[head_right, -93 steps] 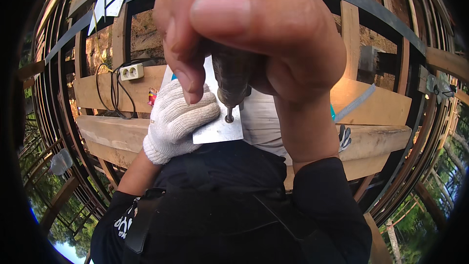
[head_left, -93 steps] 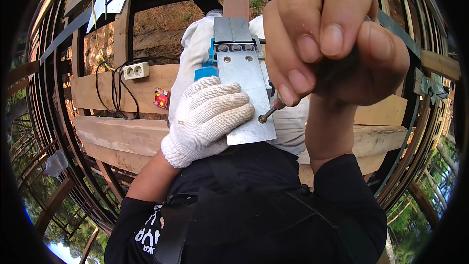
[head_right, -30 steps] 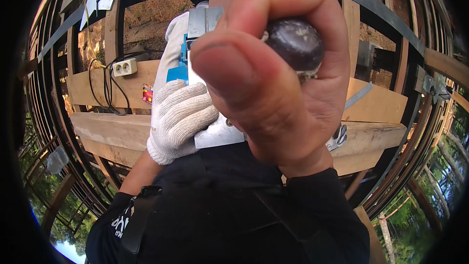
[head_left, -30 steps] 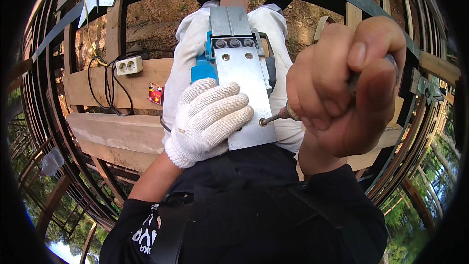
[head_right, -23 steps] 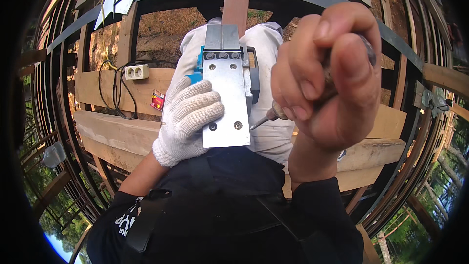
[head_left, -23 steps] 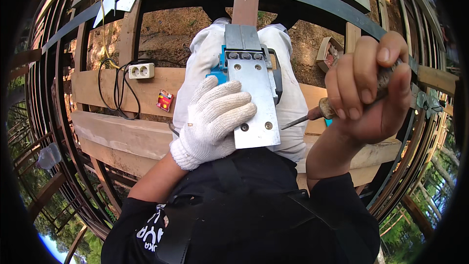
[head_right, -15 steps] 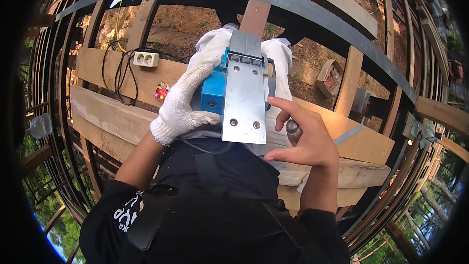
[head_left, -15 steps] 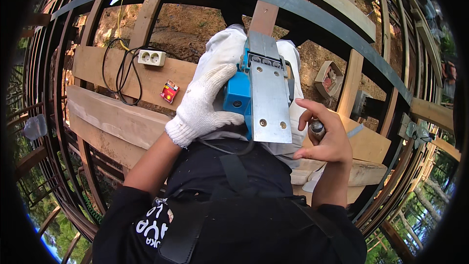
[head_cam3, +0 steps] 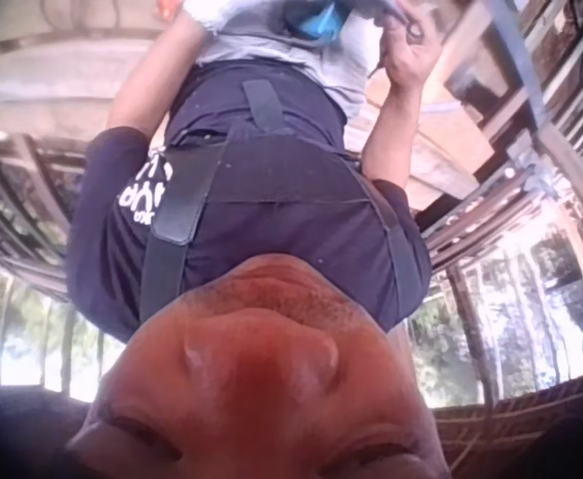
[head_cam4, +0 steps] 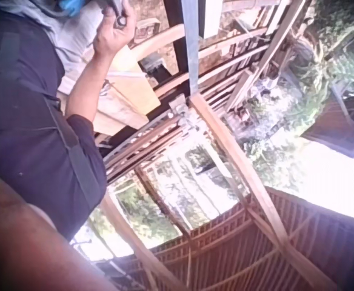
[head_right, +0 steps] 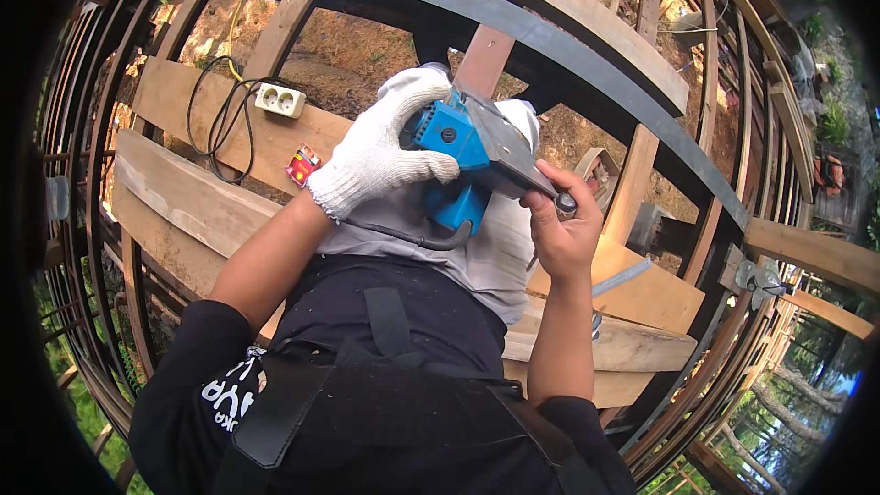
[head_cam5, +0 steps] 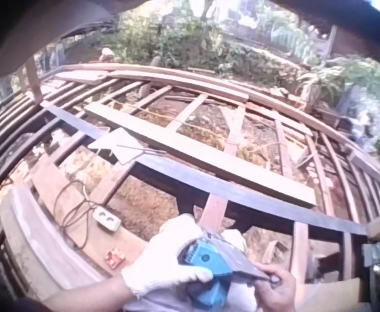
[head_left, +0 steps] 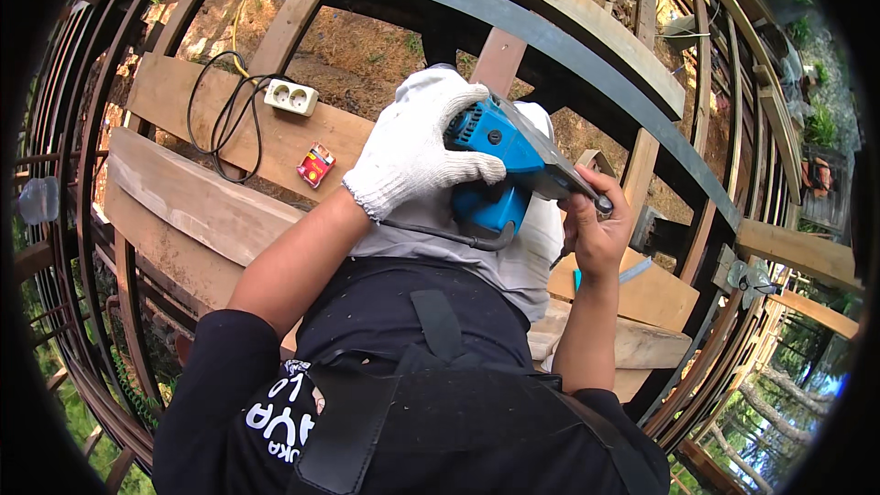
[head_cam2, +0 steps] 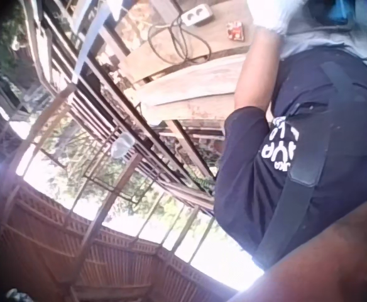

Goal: The person prepares and adjusts a power planer by hand while sitting on a wooden frame. They use a screwdriver to loosen and tighten screws on the planer's base plate and apply a piece of tape to the tool's surface.

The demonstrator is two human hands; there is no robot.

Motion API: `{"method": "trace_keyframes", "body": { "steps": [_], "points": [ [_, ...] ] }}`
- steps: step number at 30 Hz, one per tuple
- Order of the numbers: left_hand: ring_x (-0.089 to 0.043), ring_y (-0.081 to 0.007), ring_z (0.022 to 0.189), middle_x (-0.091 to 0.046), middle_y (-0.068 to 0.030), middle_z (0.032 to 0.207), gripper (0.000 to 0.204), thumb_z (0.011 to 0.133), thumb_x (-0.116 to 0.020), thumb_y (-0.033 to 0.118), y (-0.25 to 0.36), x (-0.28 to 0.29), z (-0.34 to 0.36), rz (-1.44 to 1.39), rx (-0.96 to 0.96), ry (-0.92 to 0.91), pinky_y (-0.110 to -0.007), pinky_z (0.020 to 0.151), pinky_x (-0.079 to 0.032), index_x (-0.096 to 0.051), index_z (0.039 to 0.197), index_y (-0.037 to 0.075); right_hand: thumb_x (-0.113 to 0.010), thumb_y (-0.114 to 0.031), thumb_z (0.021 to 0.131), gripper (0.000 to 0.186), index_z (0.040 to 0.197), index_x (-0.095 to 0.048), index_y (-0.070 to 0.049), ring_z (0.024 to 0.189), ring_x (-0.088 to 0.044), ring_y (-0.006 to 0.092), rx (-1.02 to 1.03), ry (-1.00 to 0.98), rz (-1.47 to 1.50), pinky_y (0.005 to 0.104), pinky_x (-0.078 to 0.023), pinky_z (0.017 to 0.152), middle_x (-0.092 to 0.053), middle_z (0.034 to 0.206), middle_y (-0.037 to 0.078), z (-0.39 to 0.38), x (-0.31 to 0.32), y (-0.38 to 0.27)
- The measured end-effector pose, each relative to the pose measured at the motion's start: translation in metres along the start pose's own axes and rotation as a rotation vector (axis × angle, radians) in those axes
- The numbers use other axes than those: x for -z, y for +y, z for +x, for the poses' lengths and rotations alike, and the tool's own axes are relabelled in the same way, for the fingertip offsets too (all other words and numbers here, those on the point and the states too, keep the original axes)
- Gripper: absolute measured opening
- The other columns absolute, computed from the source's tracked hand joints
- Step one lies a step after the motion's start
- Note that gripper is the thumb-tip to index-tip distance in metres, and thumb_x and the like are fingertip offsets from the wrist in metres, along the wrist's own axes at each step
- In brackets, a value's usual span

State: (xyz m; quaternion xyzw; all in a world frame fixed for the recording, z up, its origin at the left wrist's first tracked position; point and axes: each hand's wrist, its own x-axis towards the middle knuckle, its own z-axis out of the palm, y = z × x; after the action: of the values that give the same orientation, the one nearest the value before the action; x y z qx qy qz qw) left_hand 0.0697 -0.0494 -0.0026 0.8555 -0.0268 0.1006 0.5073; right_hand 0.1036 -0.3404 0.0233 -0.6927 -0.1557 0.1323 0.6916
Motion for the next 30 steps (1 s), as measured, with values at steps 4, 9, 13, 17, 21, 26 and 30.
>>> {"method": "trace_keyframes", "body": {
  "steps": [4,9,13,17,21,26,30],
  "points": [
    [-0.045,-0.0370,0.144,-0.051,-0.0201,0.149,0.092,0.062,-0.098,0.042,0.004,-0.001,0.003,0.022,0.035,-0.014,-0.045,0.119,-0.040,-0.060,0.138,0.006,-0.078,-0.021,0.098,0.040,0.130,-0.065,0.000,0.057,-0.053,0.0035,-0.034,0.043,0.052,0.0189,-0.038,0.049,-0.072,0.089,0.007,0.002,0.000,0.003],
    [-0.045,-0.0375,0.144,-0.051,-0.0205,0.149,0.095,0.061,-0.097,0.049,-0.003,-0.003,0.005,0.065,0.085,-0.017,-0.046,0.120,-0.039,-0.061,0.138,0.007,-0.077,-0.020,0.099,0.038,0.129,-0.065,-0.001,0.053,-0.053,0.0045,-0.040,0.086,0.058,0.0197,-0.039,0.046,-0.072,0.085,0.008,0.004,-0.003,0.004],
    [-0.044,-0.0374,0.144,-0.050,-0.0205,0.150,0.096,0.061,-0.096,0.051,-0.002,-0.001,0.007,0.053,0.108,-0.043,-0.046,0.120,-0.038,-0.061,0.138,0.007,-0.078,-0.022,0.098,0.038,0.128,-0.066,-0.001,0.054,-0.053,0.0048,-0.022,0.077,0.085,0.0195,-0.039,0.047,-0.070,0.084,0.006,0.007,-0.004,0.007],
    [-0.050,-0.0372,0.138,-0.055,-0.0182,0.142,0.092,0.061,-0.094,0.057,-0.005,-0.004,0.006,0.049,0.063,-0.003,-0.046,0.116,-0.042,-0.064,0.132,0.007,-0.079,-0.021,0.097,0.038,0.128,-0.067,-0.002,0.054,-0.052,0.0044,-0.022,0.073,0.112,0.0192,-0.039,0.047,-0.067,0.084,0.003,0.008,-0.007,0.004],
    [-0.056,-0.0369,0.130,-0.061,-0.0165,0.133,0.084,0.059,-0.094,0.058,-0.009,-0.010,0.001,0.021,-0.026,0.118,-0.046,0.111,-0.047,-0.067,0.121,0.007,-0.079,-0.021,0.097,0.037,0.127,-0.067,-0.002,0.054,-0.051,0.0040,-0.003,0.067,0.090,0.0192,-0.038,0.047,-0.065,0.083,0.001,0.012,-0.008,0.000],
    [-0.057,-0.0370,0.130,-0.061,-0.0178,0.132,0.080,0.057,-0.097,0.048,-0.007,-0.010,-0.005,-0.071,0.058,0.071,-0.044,0.111,-0.047,-0.066,0.118,0.006,-0.081,-0.019,0.096,0.036,0.125,-0.068,-0.002,0.055,-0.051,0.0037,-0.003,0.009,0.122,0.0199,-0.037,0.047,-0.064,0.086,0.000,0.018,-0.008,0.001],
    [-0.056,-0.0358,0.131,-0.061,-0.0174,0.133,0.076,0.059,-0.098,0.041,-0.008,-0.008,-0.007,-0.153,0.088,0.046,-0.043,0.112,-0.046,-0.065,0.118,0.006,-0.082,-0.018,0.094,0.037,0.125,-0.068,-0.003,0.059,-0.053,0.0028,-0.027,0.002,0.117,0.0192,-0.037,0.049,-0.064,0.089,0.000,0.019,-0.009,0.000]
  ]
}}
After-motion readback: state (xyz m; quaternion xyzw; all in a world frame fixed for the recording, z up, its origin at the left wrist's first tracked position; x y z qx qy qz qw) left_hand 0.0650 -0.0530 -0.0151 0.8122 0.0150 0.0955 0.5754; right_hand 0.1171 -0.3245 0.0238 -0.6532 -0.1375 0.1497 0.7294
